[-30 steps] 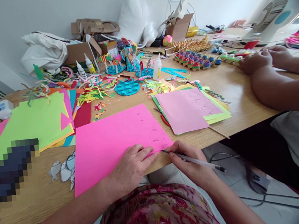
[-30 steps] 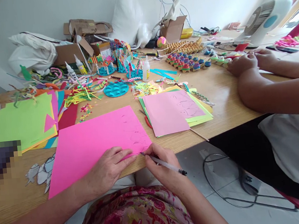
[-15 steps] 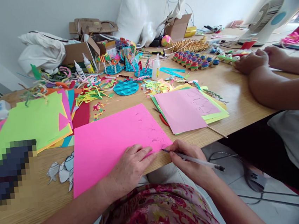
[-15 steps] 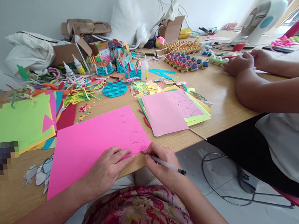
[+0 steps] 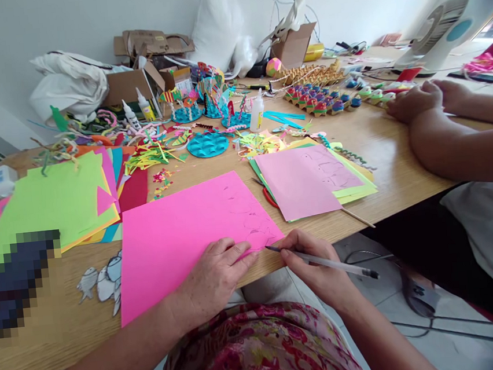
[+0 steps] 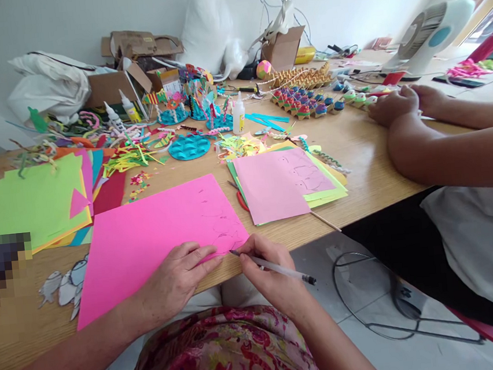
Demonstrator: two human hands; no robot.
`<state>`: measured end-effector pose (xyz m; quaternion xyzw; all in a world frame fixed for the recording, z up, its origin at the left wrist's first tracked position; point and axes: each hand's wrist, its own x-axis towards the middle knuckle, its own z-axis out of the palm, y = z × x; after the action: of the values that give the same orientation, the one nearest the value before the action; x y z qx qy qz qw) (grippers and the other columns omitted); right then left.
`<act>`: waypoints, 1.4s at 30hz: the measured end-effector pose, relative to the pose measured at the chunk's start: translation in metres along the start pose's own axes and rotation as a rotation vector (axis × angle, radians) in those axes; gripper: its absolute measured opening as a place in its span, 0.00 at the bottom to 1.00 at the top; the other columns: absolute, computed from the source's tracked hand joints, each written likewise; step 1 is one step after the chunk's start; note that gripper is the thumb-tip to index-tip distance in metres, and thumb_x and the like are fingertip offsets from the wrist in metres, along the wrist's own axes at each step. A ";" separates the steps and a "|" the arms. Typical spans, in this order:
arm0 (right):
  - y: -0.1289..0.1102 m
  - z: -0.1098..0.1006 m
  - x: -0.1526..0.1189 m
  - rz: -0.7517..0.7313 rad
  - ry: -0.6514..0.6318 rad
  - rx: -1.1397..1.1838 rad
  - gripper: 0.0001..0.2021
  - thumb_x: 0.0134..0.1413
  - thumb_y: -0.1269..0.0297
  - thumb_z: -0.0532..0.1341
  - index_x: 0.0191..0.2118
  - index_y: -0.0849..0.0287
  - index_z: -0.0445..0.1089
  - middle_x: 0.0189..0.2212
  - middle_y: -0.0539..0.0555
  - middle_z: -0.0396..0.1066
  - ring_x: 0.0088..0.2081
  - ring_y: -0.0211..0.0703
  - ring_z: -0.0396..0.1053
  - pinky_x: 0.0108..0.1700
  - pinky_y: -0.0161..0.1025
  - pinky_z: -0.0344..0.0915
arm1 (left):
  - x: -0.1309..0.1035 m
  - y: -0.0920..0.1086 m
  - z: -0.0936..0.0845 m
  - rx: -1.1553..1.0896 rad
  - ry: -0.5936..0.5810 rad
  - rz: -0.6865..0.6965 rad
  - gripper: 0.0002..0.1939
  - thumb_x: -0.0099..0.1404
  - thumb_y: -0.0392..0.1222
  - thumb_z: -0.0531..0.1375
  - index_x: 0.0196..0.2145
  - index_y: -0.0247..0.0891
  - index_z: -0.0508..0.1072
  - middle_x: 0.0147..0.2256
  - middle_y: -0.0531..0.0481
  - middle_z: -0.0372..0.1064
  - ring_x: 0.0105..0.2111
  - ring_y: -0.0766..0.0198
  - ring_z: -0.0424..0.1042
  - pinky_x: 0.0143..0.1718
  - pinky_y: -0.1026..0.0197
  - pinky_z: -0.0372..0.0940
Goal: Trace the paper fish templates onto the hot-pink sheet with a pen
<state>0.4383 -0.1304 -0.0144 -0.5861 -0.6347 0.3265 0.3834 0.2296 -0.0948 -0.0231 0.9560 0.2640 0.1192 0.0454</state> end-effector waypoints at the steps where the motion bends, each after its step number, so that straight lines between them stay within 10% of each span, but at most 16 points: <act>1: -0.001 0.001 0.000 -0.011 -0.007 -0.008 0.05 0.49 0.68 0.54 0.26 0.59 0.64 0.19 0.47 0.64 0.21 0.34 0.60 0.24 0.31 0.55 | 0.000 0.000 0.000 -0.002 0.004 0.003 0.21 0.63 0.31 0.51 0.54 0.37 0.60 0.51 0.46 0.60 0.47 0.57 0.56 0.48 0.54 0.57; 42: -0.009 0.003 0.003 -0.093 -0.025 -0.133 0.05 0.47 0.70 0.54 0.24 0.59 0.64 0.17 0.47 0.65 0.19 0.33 0.59 0.22 0.31 0.54 | 0.000 0.000 -0.003 -0.001 -0.015 0.007 0.22 0.63 0.31 0.51 0.54 0.36 0.59 0.52 0.46 0.59 0.47 0.57 0.56 0.48 0.54 0.57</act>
<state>0.4310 -0.1279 -0.0083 -0.5759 -0.6865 0.2727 0.3503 0.2290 -0.0951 -0.0199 0.9577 0.2604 0.1123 0.0478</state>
